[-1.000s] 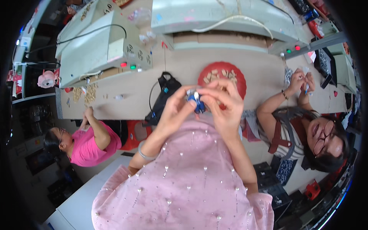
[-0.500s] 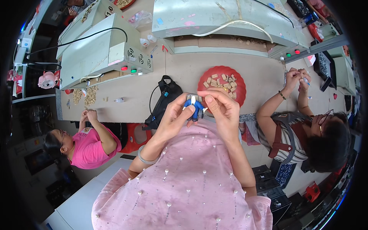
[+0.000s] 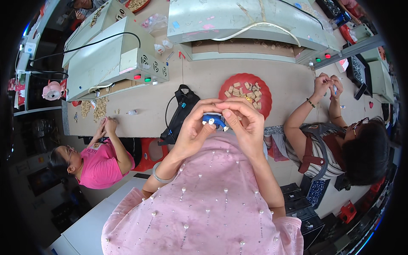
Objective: The person assembles small electronic components and plastic parts by hand, taking them from trays and bins.
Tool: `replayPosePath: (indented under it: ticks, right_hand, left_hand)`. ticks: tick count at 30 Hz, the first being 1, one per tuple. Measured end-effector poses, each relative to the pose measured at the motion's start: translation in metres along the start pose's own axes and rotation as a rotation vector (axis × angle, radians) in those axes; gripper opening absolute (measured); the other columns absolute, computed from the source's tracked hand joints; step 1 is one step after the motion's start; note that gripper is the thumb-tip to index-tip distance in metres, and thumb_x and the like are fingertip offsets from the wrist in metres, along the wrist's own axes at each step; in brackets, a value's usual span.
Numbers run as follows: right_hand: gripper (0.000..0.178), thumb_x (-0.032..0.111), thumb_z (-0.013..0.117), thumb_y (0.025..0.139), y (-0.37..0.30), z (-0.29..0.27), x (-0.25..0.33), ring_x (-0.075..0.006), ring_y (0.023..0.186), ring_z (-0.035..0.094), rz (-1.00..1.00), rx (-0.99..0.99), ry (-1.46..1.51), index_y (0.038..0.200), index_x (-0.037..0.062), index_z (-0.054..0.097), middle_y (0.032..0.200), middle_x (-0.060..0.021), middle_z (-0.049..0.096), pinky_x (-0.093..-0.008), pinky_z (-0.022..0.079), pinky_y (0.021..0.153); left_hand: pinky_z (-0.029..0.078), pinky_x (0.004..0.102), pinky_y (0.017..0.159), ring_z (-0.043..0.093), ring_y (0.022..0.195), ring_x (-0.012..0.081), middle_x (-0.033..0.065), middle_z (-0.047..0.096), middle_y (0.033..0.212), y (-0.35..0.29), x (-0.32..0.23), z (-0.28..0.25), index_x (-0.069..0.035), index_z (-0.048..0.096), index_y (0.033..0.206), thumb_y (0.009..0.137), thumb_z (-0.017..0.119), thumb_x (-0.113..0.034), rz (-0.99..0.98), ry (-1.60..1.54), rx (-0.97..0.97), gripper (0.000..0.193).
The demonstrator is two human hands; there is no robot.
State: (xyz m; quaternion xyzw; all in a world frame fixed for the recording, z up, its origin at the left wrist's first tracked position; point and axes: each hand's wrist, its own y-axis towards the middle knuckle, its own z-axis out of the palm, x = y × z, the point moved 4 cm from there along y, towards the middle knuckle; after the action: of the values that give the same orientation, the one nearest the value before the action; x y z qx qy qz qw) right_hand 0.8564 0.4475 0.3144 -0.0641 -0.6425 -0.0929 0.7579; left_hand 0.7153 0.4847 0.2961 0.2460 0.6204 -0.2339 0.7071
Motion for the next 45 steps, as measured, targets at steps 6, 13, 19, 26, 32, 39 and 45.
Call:
replayPosePath:
  ticks: [6,13,19,26,32,39,45]
  right_hand:
    - [0.014,0.004,0.062,0.087,0.000,-0.003,0.000,-0.0138,0.095,0.057,-0.064,-0.004,-0.007,0.098,-0.0022,0.068,0.103,-0.0083,0.058,-0.0261,0.047,0.082]
    - [0.017,0.008,0.067,0.084,0.001,-0.003,0.002,-0.0144,0.095,0.058,-0.092,0.010,-0.014,0.098,-0.0013,0.068,0.104,-0.0091,0.060,-0.0264,0.047,0.083]
    - [0.035,0.010,0.080,0.068,0.002,0.005,0.015,-0.0159,0.088,0.063,-0.184,-0.015,-0.456,0.100,0.0002,0.068,0.099,-0.0110,0.065,-0.0269,0.049,0.075]
    - [0.033,0.004,0.079,0.068,0.000,0.003,0.008,-0.0191,0.081,0.064,-0.242,-0.109,-0.383,0.099,-0.0007,0.068,0.091,-0.0109,0.067,-0.0279,0.050,0.073]
    - [0.030,0.002,0.077,0.067,0.000,0.006,0.019,-0.0223,0.085,0.064,-0.376,-0.047,-0.467,0.096,-0.0005,0.068,0.093,-0.0128,0.066,-0.0297,0.050,0.075]
    - [0.061,0.006,0.079,0.063,-0.001,0.007,0.013,-0.0269,0.106,0.057,-0.300,-0.001,-0.374,0.119,0.0009,0.056,0.112,-0.0149,0.060,-0.0353,0.046,0.090]
    - [0.059,0.004,0.078,0.062,-0.004,0.006,0.007,-0.0275,0.105,0.057,-0.309,0.032,-0.401,0.117,0.0008,0.056,0.113,-0.0146,0.057,-0.0360,0.046,0.089]
  left_hand:
    - [0.045,0.0327,0.091,0.051,0.116,0.0255,0.0138,0.047,0.127,0.002,-0.011,0.003,-0.002,0.052,0.116,0.082,0.052,0.007,0.081,0.231,-0.046,0.035]
    - [0.044,0.0316,0.093,0.052,0.112,0.0213,0.0142,0.048,0.125,0.001,-0.004,0.004,-0.002,0.042,0.122,0.081,0.053,0.011,0.025,0.048,-0.103,0.045]
    - [0.043,0.0310,0.093,0.051,0.108,0.0171,0.0113,0.049,0.118,0.003,-0.008,0.003,-0.001,0.038,0.124,0.087,0.054,0.007,-0.062,0.026,-0.134,0.042]
    - [0.049,0.0271,0.080,0.058,0.094,0.0133,0.0101,0.055,0.111,0.003,-0.001,0.004,-0.001,0.043,0.123,0.084,0.060,0.002,-0.099,0.025,-0.154,0.042]
    - [0.048,0.0273,0.083,0.056,0.100,0.0148,0.0120,0.052,0.118,0.007,-0.008,0.004,-0.001,0.045,0.121,0.080,0.054,0.012,0.051,0.051,-0.176,0.044]
    - [0.041,0.0345,0.097,0.049,0.114,0.0235,0.0167,0.048,0.124,0.008,-0.014,-0.006,0.000,0.043,0.120,0.073,0.054,0.018,0.240,0.213,-0.199,0.052]
    - [0.044,0.0349,0.093,0.054,0.111,0.0265,0.0183,0.052,0.120,0.007,-0.023,-0.010,0.001,0.046,0.116,0.070,0.053,0.020,0.373,0.455,-0.228,0.051]
